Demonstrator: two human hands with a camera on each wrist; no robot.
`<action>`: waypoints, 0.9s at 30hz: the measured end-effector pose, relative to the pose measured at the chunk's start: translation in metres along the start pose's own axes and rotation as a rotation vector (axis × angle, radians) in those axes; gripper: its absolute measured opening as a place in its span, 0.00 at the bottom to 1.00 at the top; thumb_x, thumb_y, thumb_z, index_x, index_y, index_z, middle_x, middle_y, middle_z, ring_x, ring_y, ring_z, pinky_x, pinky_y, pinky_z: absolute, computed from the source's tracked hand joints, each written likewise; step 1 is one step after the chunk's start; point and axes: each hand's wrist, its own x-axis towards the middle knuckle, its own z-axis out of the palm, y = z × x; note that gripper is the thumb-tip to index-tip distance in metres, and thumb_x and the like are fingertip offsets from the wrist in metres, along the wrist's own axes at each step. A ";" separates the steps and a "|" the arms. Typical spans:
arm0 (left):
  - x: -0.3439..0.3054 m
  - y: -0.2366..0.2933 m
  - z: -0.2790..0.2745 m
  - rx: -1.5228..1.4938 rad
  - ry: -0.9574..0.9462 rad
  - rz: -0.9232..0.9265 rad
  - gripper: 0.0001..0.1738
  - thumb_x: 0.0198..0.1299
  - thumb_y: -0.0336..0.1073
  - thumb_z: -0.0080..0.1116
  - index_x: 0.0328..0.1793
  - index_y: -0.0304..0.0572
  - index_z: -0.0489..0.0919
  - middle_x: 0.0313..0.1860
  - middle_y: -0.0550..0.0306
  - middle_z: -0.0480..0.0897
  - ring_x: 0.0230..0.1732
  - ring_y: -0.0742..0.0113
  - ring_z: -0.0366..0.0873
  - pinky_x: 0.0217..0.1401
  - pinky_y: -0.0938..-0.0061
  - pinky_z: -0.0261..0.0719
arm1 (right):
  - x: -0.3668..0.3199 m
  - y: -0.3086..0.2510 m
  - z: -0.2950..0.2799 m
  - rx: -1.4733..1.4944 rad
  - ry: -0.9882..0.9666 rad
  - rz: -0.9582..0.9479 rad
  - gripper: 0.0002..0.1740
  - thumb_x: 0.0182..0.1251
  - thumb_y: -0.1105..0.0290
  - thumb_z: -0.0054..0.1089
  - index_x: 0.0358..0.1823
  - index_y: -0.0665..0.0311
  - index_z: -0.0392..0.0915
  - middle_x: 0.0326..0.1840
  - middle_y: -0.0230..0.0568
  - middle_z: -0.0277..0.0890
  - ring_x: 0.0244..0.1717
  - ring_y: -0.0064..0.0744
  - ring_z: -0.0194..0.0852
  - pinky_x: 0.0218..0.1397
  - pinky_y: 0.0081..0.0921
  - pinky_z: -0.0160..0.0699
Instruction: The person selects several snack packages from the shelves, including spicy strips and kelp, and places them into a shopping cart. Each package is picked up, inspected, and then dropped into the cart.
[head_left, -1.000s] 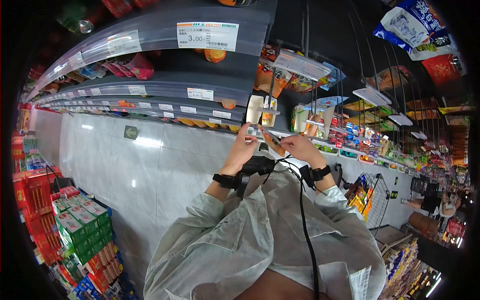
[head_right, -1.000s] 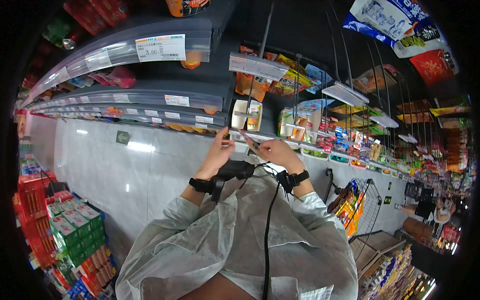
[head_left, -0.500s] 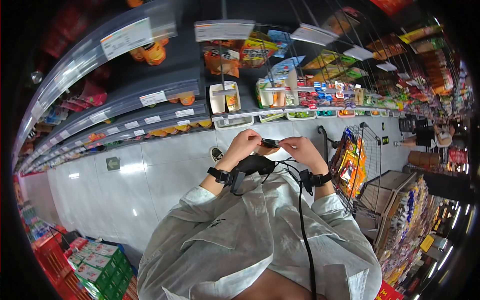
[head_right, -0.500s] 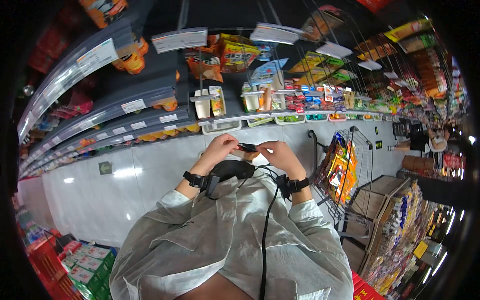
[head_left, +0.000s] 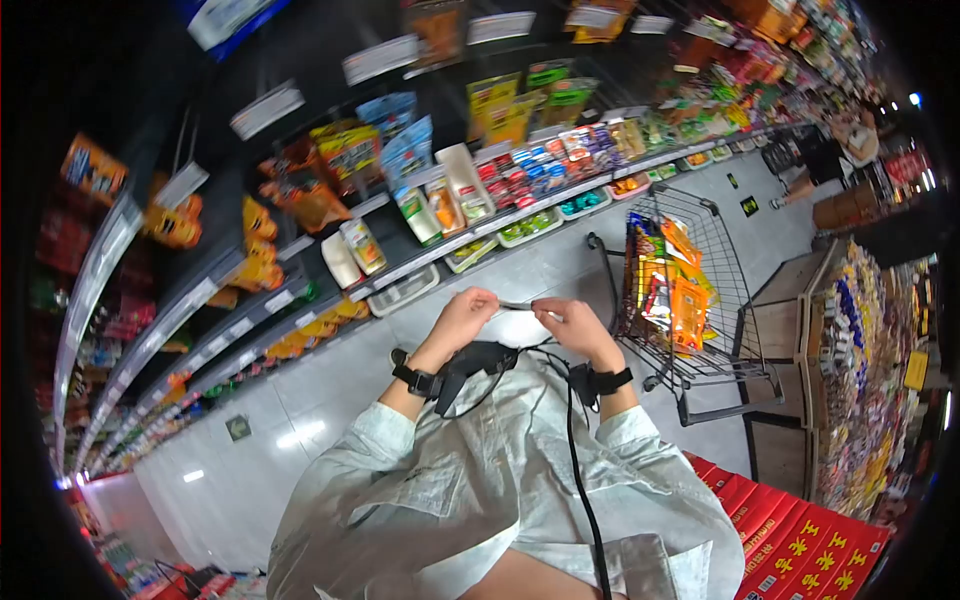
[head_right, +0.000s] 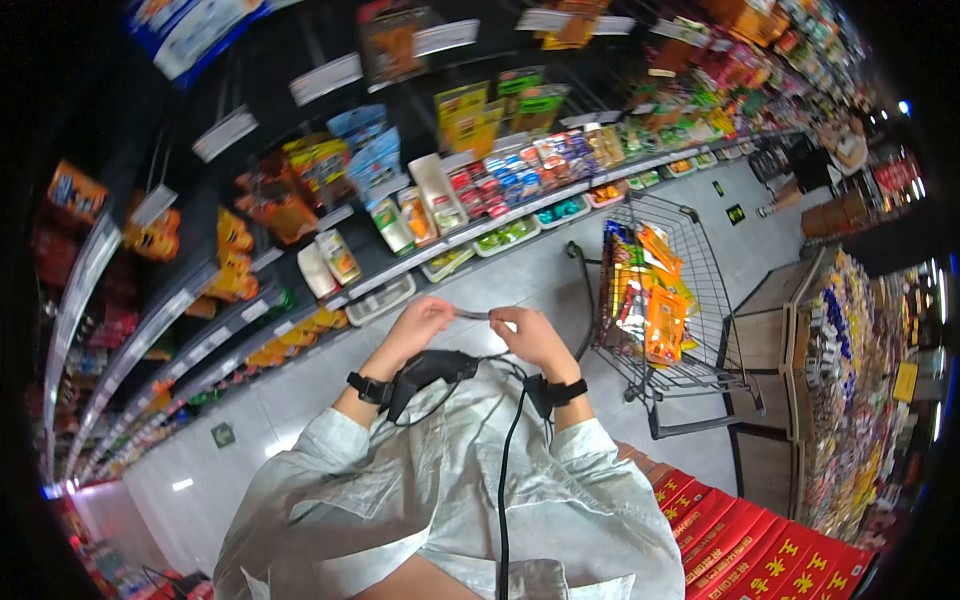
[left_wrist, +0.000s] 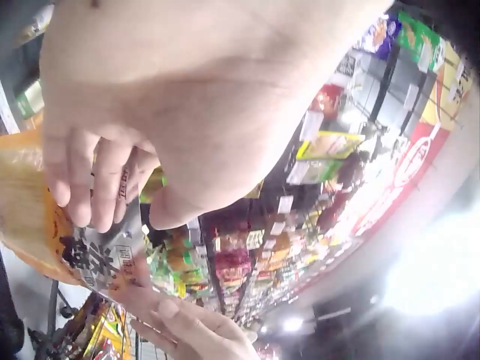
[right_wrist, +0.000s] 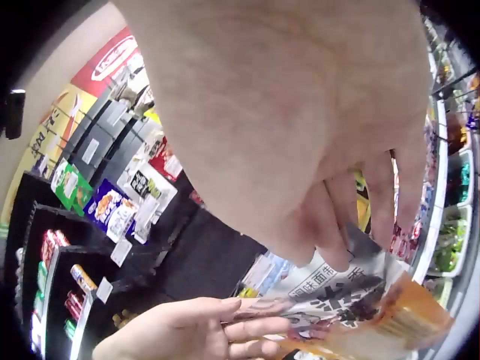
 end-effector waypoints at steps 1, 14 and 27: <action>0.004 0.009 0.018 0.051 -0.032 -0.013 0.17 0.70 0.37 0.63 0.58 0.32 0.82 0.47 0.52 0.88 0.48 0.66 0.85 0.54 0.72 0.81 | -0.014 0.007 -0.014 0.015 0.035 0.035 0.16 0.73 0.63 0.62 0.53 0.64 0.88 0.53 0.51 0.88 0.54 0.55 0.87 0.59 0.40 0.83; 0.086 0.129 0.224 0.397 -0.480 0.309 0.26 0.71 0.41 0.65 0.71 0.36 0.76 0.62 0.48 0.86 0.64 0.57 0.84 0.68 0.65 0.79 | -0.123 0.130 -0.138 0.182 0.637 0.181 0.19 0.72 0.71 0.64 0.60 0.70 0.83 0.68 0.51 0.82 0.70 0.45 0.80 0.73 0.34 0.75; 0.197 0.158 0.305 0.304 -0.905 0.296 0.28 0.71 0.37 0.64 0.75 0.41 0.75 0.57 0.53 0.88 0.59 0.64 0.86 0.63 0.68 0.83 | -0.160 0.195 -0.192 -0.243 1.094 0.824 0.29 0.66 0.60 0.70 0.65 0.68 0.81 0.80 0.64 0.64 0.82 0.62 0.59 0.82 0.48 0.60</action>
